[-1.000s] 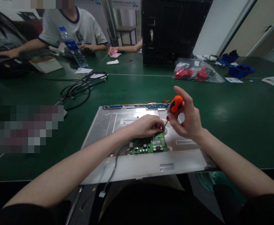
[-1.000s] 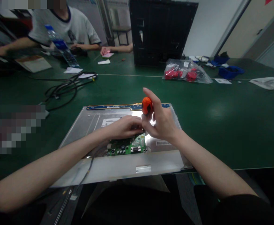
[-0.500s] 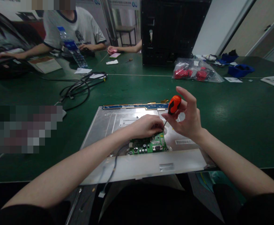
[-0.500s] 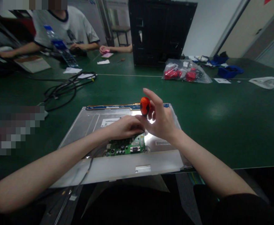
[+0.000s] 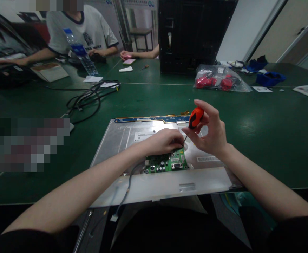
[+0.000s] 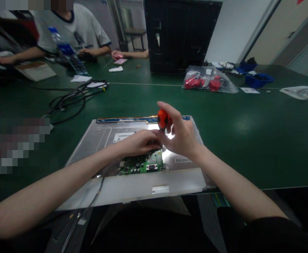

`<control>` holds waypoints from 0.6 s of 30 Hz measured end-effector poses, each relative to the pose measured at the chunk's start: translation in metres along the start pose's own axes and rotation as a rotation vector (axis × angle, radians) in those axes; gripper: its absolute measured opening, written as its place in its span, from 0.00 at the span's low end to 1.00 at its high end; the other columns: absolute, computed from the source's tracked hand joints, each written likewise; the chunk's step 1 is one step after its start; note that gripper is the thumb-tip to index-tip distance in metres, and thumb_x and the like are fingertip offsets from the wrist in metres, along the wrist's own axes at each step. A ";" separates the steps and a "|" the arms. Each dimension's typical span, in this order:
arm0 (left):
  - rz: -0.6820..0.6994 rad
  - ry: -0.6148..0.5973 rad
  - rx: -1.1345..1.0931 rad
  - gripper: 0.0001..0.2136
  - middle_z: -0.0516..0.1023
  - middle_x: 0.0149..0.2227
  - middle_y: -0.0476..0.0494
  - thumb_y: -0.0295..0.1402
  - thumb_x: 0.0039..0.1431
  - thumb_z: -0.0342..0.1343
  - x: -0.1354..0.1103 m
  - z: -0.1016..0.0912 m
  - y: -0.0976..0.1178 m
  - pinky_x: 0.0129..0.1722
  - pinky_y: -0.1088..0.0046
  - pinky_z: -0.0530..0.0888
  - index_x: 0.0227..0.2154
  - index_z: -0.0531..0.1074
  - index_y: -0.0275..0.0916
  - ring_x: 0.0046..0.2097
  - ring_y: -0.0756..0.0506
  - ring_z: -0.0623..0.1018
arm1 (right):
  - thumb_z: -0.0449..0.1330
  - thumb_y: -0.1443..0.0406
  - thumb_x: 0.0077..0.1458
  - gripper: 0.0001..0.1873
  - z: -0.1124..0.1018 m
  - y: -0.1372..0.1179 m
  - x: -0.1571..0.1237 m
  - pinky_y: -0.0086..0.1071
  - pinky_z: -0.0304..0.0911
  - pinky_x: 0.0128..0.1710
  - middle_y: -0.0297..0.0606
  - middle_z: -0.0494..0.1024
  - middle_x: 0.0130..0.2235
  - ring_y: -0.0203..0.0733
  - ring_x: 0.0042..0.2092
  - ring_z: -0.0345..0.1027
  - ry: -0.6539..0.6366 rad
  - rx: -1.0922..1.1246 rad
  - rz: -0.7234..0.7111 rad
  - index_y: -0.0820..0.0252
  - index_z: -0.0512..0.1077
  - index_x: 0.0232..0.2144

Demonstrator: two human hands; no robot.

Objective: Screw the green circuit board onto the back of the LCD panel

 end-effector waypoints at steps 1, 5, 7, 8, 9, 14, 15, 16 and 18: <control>0.004 0.001 0.000 0.04 0.81 0.37 0.44 0.25 0.62 0.59 0.000 0.000 0.000 0.40 0.70 0.71 0.36 0.78 0.37 0.37 0.46 0.78 | 0.63 0.64 0.61 0.38 0.000 -0.001 0.000 0.25 0.65 0.18 0.31 0.75 0.36 0.32 0.24 0.65 -0.013 0.008 -0.007 0.51 0.53 0.68; 0.018 0.011 -0.007 0.04 0.81 0.36 0.45 0.25 0.61 0.60 0.000 -0.001 0.000 0.39 0.72 0.71 0.37 0.78 0.37 0.37 0.46 0.78 | 0.60 0.70 0.58 0.40 -0.001 -0.002 0.001 0.25 0.66 0.19 0.32 0.76 0.38 0.32 0.24 0.66 -0.045 0.010 -0.011 0.51 0.51 0.69; 0.021 0.009 -0.011 0.04 0.81 0.36 0.45 0.24 0.61 0.60 0.000 -0.001 0.000 0.39 0.72 0.71 0.37 0.78 0.37 0.37 0.47 0.78 | 0.60 0.71 0.58 0.41 -0.001 -0.002 0.001 0.25 0.65 0.19 0.31 0.76 0.37 0.31 0.23 0.64 -0.036 -0.006 0.002 0.50 0.52 0.69; 0.020 0.009 -0.011 0.04 0.80 0.36 0.45 0.24 0.61 0.60 -0.001 -0.001 0.000 0.38 0.72 0.71 0.37 0.78 0.37 0.36 0.47 0.77 | 0.60 0.71 0.58 0.41 -0.001 -0.002 0.001 0.25 0.65 0.19 0.31 0.76 0.37 0.31 0.23 0.64 -0.028 -0.010 0.007 0.49 0.52 0.69; 0.018 0.010 -0.010 0.04 0.80 0.35 0.45 0.24 0.61 0.60 -0.001 -0.001 0.000 0.38 0.72 0.71 0.36 0.78 0.37 0.36 0.47 0.77 | 0.60 0.70 0.58 0.41 0.000 -0.002 0.001 0.24 0.65 0.18 0.31 0.76 0.38 0.30 0.22 0.64 -0.021 -0.009 0.008 0.49 0.52 0.69; 0.007 0.013 -0.009 0.05 0.81 0.35 0.45 0.24 0.61 0.59 -0.001 -0.002 0.002 0.39 0.72 0.70 0.36 0.78 0.37 0.36 0.47 0.77 | 0.61 0.69 0.59 0.40 0.001 -0.001 0.001 0.24 0.65 0.19 0.31 0.76 0.38 0.30 0.23 0.64 -0.018 0.001 -0.004 0.48 0.52 0.69; 0.005 0.012 -0.009 0.05 0.81 0.35 0.45 0.24 0.61 0.59 -0.001 -0.002 0.002 0.39 0.72 0.70 0.36 0.78 0.37 0.36 0.47 0.77 | 0.61 0.69 0.59 0.40 0.001 -0.001 0.001 0.24 0.66 0.19 0.31 0.77 0.39 0.30 0.23 0.65 -0.022 -0.004 -0.002 0.48 0.52 0.69; 0.005 0.011 -0.008 0.05 0.81 0.35 0.46 0.24 0.61 0.59 -0.001 -0.001 0.002 0.39 0.72 0.70 0.36 0.78 0.37 0.36 0.47 0.77 | 0.61 0.69 0.59 0.40 0.001 -0.001 0.001 0.24 0.66 0.19 0.31 0.77 0.39 0.30 0.23 0.65 -0.025 -0.010 0.002 0.48 0.52 0.69; 0.010 0.013 -0.007 0.04 0.81 0.35 0.46 0.25 0.61 0.59 -0.001 -0.001 0.001 0.39 0.72 0.70 0.36 0.78 0.38 0.36 0.47 0.77 | 0.61 0.69 0.59 0.39 0.001 -0.001 0.001 0.25 0.66 0.19 0.31 0.76 0.39 0.30 0.23 0.65 -0.028 -0.015 0.007 0.48 0.52 0.69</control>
Point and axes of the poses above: each hand's wrist, its own x-axis towards the middle knuckle, its own z-axis out of the palm, y = z × x, the point moved 2 cm from there along x, towards the middle knuckle
